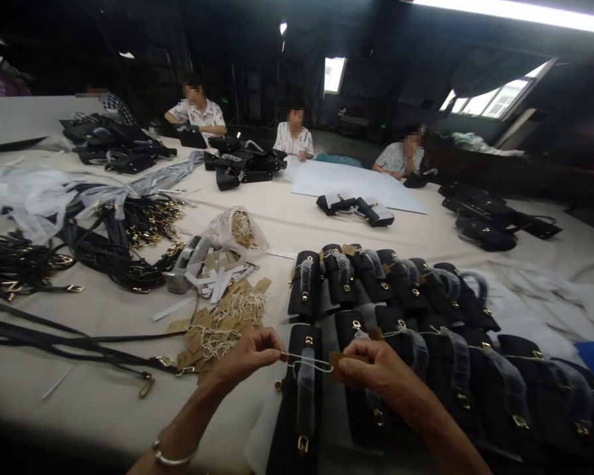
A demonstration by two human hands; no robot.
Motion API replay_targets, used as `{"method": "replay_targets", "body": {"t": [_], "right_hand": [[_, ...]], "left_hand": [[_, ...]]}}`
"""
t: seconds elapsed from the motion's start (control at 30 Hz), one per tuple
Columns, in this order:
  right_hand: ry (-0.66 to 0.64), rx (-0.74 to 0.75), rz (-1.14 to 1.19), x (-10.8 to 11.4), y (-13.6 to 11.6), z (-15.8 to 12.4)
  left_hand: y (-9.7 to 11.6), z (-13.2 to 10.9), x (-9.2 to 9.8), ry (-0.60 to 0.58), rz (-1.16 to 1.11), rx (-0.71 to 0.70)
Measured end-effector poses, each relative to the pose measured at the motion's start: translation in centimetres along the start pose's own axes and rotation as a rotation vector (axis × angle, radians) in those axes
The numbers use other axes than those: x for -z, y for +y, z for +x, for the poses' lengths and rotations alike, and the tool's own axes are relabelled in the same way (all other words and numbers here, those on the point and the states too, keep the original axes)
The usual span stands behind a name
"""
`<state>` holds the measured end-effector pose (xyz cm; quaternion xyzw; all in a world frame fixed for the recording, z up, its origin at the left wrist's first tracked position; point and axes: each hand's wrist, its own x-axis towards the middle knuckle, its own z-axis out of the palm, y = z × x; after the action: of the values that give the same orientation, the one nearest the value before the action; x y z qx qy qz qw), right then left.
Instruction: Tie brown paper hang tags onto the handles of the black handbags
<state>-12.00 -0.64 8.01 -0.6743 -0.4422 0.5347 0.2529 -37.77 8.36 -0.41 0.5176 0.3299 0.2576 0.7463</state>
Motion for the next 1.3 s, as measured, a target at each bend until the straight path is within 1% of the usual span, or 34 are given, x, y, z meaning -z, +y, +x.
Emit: {"method": "replay_targets", "body": {"t": [0.07,0.13,0.2,0.23,0.27,0.3,0.33,0.43,0.47,0.53,0.6,0.67,0.73,0.77,0.83,0.87,0.9,0.93,1.03,1.1,1.17,1.3], "right_hand": [[0.038,-0.021,-0.192,0.6,0.6,-0.8],[0.111,-0.002,-0.346,0.6,0.9,-1.4],[0.212,0.059,-0.368,-0.1,0.7,-1.5],[0.252,0.092,-0.322,-0.8,0.5,-1.3],[0.265,0.124,-0.246,-1.6,0.2,-1.1],[0.233,0.15,-0.139,-2.6,-0.2,-0.7],[0.159,0.174,-0.009,-3.7,-0.5,-0.3],[-0.112,0.234,0.355,-6.4,-1.1,1.0],[-0.164,0.231,0.415,-6.9,-1.1,1.3],[-0.219,0.172,0.406,-7.3,-0.7,1.5],[-0.225,0.088,0.32,-6.7,-0.2,1.5],[-0.175,0.013,0.261,-5.7,0.5,1.2],[-0.063,-0.059,0.213,-4.6,1.3,1.0],[0.001,-0.078,0.146,-4.2,1.8,1.0],[0.116,-0.081,-0.063,-3.9,2.9,1.2],[0.148,-0.072,-0.164,-4.1,3.5,1.4],[0.151,-0.076,-0.225,-4.4,4.0,1.7],[0.123,-0.099,-0.238,-4.9,4.5,2.0],[-0.015,-0.185,-0.143,-6.7,5.2,3.0],[-0.064,-0.175,-0.099,-7.5,5.1,3.6],[-0.083,-0.141,-0.046,-7.8,4.8,4.1],[-0.071,-0.128,0.024,-7.6,4.3,4.6]], "left_hand": [[0.2,0.0,-0.6,-0.015,-0.028,-0.005],[0.5,0.0,-1.5,-0.054,-0.109,-0.018],[1.2,0.0,-2.7,-0.097,-0.152,-0.027],[1.6,0.0,-3.3,-0.107,-0.125,-0.036],[2.0,0.1,-4.0,-0.107,-0.062,-0.052],[2.5,0.2,-4.6,-0.102,0.017,-0.084],[2.9,0.3,-5.1,-0.093,0.094,-0.125],[3.8,0.6,-6.0,-0.058,0.223,-0.214],[3.9,0.7,-6.1,-0.049,0.249,-0.222],[3.8,1.0,-5.9,-0.011,0.336,-0.226],[3.3,1.1,-5.4,0.049,0.41,-0.233],[2.4,1.3,-4.6,0.114,0.377,-0.221],[1.3,1.4,-3.8,0.142,0.285,-0.17],[0.5,1.4,-3.3,0.144,0.269,-0.134],[-1.1,1.4,-2.6,0.125,0.31,-0.055],[-1.9,1.4,-2.3,0.108,0.342,-0.021],[-2.7,1.4,-2.2,0.084,0.363,0.005],[-3.4,1.3,-2.3,0.058,0.364,0.024],[-4.7,1.2,-2.9,-0.009,0.29,0.047],[-5.1,1.2,-3.3,-0.036,0.227,0.06],[-5.1,1.4,-3.6,-0.03,0.221,0.059],[-5.0,1.6,-3.7,0.048,0.324,0.017]]}}
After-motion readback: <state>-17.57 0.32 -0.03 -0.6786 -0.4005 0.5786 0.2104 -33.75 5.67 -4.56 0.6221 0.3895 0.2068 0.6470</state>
